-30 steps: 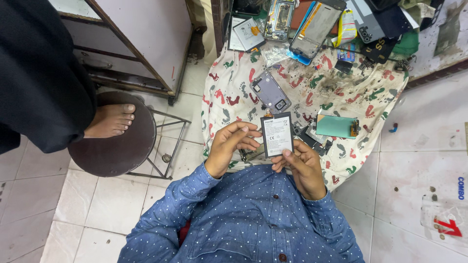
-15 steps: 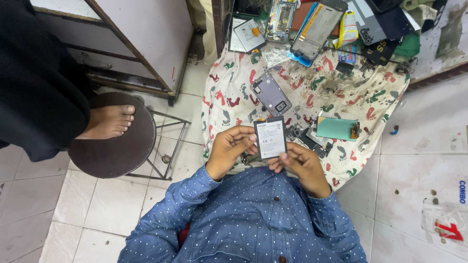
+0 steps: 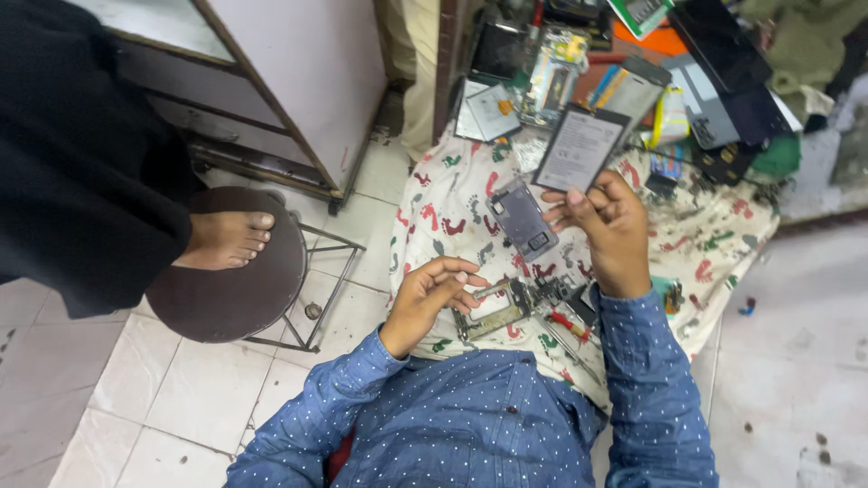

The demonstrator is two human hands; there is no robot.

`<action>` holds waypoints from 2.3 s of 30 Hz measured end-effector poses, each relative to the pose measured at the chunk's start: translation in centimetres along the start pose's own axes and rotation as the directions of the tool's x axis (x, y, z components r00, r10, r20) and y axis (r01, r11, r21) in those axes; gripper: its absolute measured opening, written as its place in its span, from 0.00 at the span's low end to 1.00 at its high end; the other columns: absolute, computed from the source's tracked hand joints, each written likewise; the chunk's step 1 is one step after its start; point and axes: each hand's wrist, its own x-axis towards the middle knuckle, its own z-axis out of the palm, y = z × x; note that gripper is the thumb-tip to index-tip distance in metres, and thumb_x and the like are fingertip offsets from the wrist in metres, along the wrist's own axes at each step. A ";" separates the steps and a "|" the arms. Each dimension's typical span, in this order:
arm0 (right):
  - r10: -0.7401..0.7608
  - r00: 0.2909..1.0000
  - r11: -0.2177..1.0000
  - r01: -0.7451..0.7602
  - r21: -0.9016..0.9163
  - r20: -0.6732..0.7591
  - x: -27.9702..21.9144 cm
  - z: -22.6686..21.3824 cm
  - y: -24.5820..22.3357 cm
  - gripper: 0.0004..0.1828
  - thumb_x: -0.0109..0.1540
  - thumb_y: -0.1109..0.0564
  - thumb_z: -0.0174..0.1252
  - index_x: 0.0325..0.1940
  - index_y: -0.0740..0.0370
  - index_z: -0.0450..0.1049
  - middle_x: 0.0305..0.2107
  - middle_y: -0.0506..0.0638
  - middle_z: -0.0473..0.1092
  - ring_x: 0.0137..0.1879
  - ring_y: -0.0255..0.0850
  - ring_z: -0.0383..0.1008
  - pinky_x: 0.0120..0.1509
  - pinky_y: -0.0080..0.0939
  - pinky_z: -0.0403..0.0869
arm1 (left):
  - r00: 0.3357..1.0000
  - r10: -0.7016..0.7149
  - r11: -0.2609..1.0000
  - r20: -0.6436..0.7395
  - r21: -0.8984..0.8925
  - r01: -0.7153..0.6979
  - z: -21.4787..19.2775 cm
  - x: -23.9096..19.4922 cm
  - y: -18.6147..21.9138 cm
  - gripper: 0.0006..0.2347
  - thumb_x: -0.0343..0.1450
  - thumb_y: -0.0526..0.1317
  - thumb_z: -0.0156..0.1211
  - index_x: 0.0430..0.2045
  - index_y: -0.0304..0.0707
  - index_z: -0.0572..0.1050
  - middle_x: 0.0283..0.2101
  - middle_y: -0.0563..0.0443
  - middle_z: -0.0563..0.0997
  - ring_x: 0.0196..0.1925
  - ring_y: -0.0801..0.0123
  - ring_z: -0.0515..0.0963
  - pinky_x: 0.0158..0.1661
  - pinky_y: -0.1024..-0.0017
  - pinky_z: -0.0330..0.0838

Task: The person disassembles a smartphone using a metal prying tool, removes the battery, and handles several internal components and replacement parts. They place the removed battery and other parts on the work surface and continue to manipulate the phone chassis and components.

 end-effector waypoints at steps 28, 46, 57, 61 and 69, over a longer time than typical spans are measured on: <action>-0.085 0.993 0.765 0.016 -0.644 -0.077 16.8 3.0 7.2 0.15 0.72 0.52 0.52 0.59 0.62 0.62 0.25 0.58 0.78 0.33 0.46 0.83 0.40 0.49 0.76 | 0.999 -0.033 0.999 -0.006 -0.016 0.033 -1.3 0.3 -0.5 0.11 0.78 0.36 0.52 0.51 0.29 0.74 0.47 0.41 0.84 0.40 0.67 0.85 0.43 0.71 0.80; -0.399 0.915 0.199 0.141 -0.970 0.051 18.1 3.6 6.9 0.23 0.68 0.39 0.59 0.34 0.61 0.81 0.20 0.57 0.75 0.28 0.56 0.76 0.36 0.58 0.72 | 0.999 -0.038 0.999 -0.023 0.005 0.038 -2.0 0.3 -0.1 0.12 0.78 0.37 0.51 0.51 0.29 0.74 0.47 0.42 0.84 0.39 0.69 0.84 0.43 0.72 0.79; -0.311 0.950 0.540 0.183 -0.821 0.008 7.8 2.8 3.8 0.11 0.68 0.52 0.62 0.42 0.62 0.81 0.29 0.55 0.76 0.29 0.44 0.76 0.34 0.45 0.72 | 0.997 -0.045 0.999 -0.063 0.011 0.046 -2.3 0.7 -0.1 0.12 0.77 0.37 0.50 0.50 0.29 0.75 0.45 0.42 0.85 0.38 0.72 0.83 0.42 0.74 0.79; -0.071 0.981 0.772 -0.059 -0.632 -0.179 3.2 0.2 5.8 0.10 0.67 0.54 0.61 0.42 0.63 0.80 0.25 0.49 0.77 0.28 0.35 0.73 0.32 0.36 0.68 | 0.996 -0.049 0.999 -0.078 0.002 0.049 -2.2 0.9 -0.2 0.12 0.77 0.37 0.50 0.49 0.28 0.76 0.45 0.42 0.85 0.36 0.73 0.83 0.41 0.74 0.79; 0.083 0.876 0.942 -0.224 -0.248 -0.475 4.0 -6.1 8.4 0.16 0.72 0.50 0.55 0.53 0.66 0.68 0.25 0.48 0.74 0.22 0.33 0.72 0.21 0.32 0.67 | 0.995 -0.081 0.997 -0.066 0.009 0.081 -1.6 0.9 -1.3 0.12 0.77 0.36 0.51 0.49 0.29 0.76 0.45 0.42 0.85 0.36 0.73 0.82 0.41 0.74 0.78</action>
